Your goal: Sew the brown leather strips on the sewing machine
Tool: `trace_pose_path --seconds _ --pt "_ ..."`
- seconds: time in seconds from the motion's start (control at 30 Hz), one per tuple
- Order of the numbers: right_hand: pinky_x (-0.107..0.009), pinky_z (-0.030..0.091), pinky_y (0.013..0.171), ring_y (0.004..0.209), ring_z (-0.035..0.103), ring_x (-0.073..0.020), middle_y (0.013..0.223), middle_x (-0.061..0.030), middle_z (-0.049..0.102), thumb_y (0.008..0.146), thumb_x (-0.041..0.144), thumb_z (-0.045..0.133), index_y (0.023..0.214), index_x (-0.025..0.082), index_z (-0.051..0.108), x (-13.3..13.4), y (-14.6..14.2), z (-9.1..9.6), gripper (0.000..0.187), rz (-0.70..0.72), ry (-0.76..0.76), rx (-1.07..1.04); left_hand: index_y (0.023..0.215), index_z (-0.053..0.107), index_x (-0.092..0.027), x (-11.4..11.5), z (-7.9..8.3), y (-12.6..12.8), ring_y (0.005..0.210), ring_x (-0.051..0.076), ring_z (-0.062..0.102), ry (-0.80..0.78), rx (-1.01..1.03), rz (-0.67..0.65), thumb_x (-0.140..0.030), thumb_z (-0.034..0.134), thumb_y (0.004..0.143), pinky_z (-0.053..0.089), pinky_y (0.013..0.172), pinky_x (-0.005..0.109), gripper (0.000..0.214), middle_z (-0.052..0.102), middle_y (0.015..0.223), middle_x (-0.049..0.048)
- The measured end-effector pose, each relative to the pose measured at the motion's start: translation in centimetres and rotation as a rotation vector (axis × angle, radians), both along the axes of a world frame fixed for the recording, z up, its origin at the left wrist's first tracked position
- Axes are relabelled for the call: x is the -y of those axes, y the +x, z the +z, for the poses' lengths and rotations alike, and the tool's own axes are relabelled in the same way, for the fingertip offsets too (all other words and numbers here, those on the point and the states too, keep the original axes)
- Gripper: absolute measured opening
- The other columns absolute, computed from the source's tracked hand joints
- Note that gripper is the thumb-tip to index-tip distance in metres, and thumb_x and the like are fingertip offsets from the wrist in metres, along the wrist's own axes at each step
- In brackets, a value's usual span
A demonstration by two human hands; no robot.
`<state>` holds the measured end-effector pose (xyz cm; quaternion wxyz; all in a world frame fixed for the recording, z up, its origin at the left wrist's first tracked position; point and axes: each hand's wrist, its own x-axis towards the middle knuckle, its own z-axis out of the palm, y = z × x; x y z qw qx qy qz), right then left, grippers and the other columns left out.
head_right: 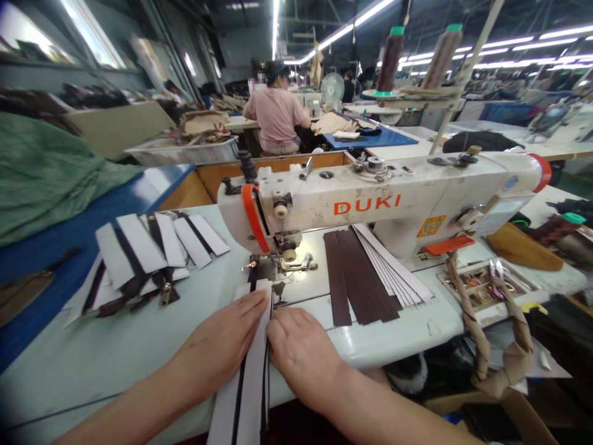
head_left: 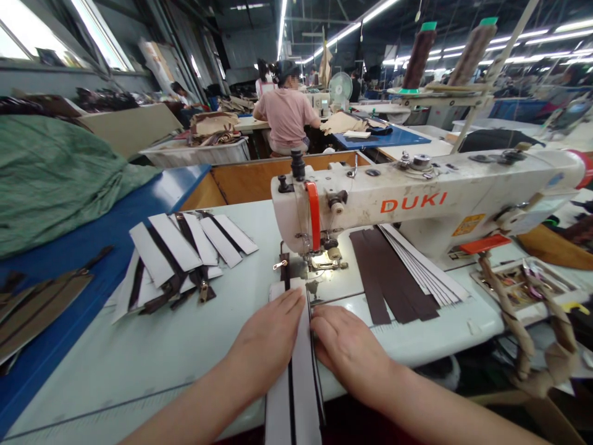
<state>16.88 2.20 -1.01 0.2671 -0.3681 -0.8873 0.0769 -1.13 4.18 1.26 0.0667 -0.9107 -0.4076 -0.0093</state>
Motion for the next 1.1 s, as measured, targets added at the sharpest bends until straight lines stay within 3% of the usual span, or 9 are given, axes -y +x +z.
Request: trace_pose_path --seconds 0.07,0.2,0.43,0.77,1.1 --pt "-0.036 0.048 0.085 0.090 0.056 -0.0222 0.096 -0.0109 0.063 0.090 0.010 0.052 0.089 0.011 0.060 -0.6 -0.2 0.1 0.008 0.010 0.055 -0.009 0.123 0.054 -0.007 0.2 -0.5 0.0 0.120 0.023 0.054 0.015 0.017 0.020 -0.008 0.036 0.084 0.045 0.099 0.037 0.043 0.058 0.129 0.0159" --pt "-0.033 0.044 0.091 0.089 0.056 -0.0189 0.089 -0.0063 0.064 0.093 0.012 0.052 0.082 0.013 0.060 -1.9 -0.1 0.4 0.014 0.180 0.168 0.053 0.123 0.055 -0.008 0.5 -0.8 0.1 0.119 0.026 0.054 0.035 0.037 0.071 -0.011 0.038 0.087 0.044 0.099 0.043 0.041 0.058 0.130 0.0153" --pt "-0.032 0.046 0.081 0.074 0.054 -0.0171 0.077 -0.0042 0.061 0.094 0.016 0.049 0.072 0.016 0.057 -3.2 0.3 0.4 0.024 0.310 0.236 0.157 0.117 0.059 -0.005 0.5 -0.7 0.4 0.118 0.023 0.054 0.165 0.033 -0.034 -0.005 0.035 0.084 0.041 0.102 0.037 0.041 0.061 0.124 0.0154" --pt "-0.031 0.047 0.084 0.079 0.058 -0.0175 0.081 -0.0046 0.063 0.095 0.015 0.049 0.075 0.014 0.059 -6.3 1.3 0.8 0.023 0.272 0.199 0.210 0.120 0.054 -0.002 -3.0 -1.9 1.4 0.119 0.026 0.053 0.188 0.134 -0.028 -0.004 0.030 0.085 0.045 0.098 0.041 0.043 0.059 0.125 0.0189" --pt "-0.032 0.046 0.088 0.086 0.058 -0.0181 0.088 -0.0068 0.065 0.097 0.014 0.044 0.078 0.013 0.060 -6.8 1.5 0.2 0.025 0.255 0.183 0.145 0.119 0.054 0.000 -3.6 -2.0 1.3 0.118 0.027 0.053 0.194 0.157 -0.064 -0.006 0.030 0.089 0.045 0.099 0.041 0.038 0.060 0.122 0.0199"
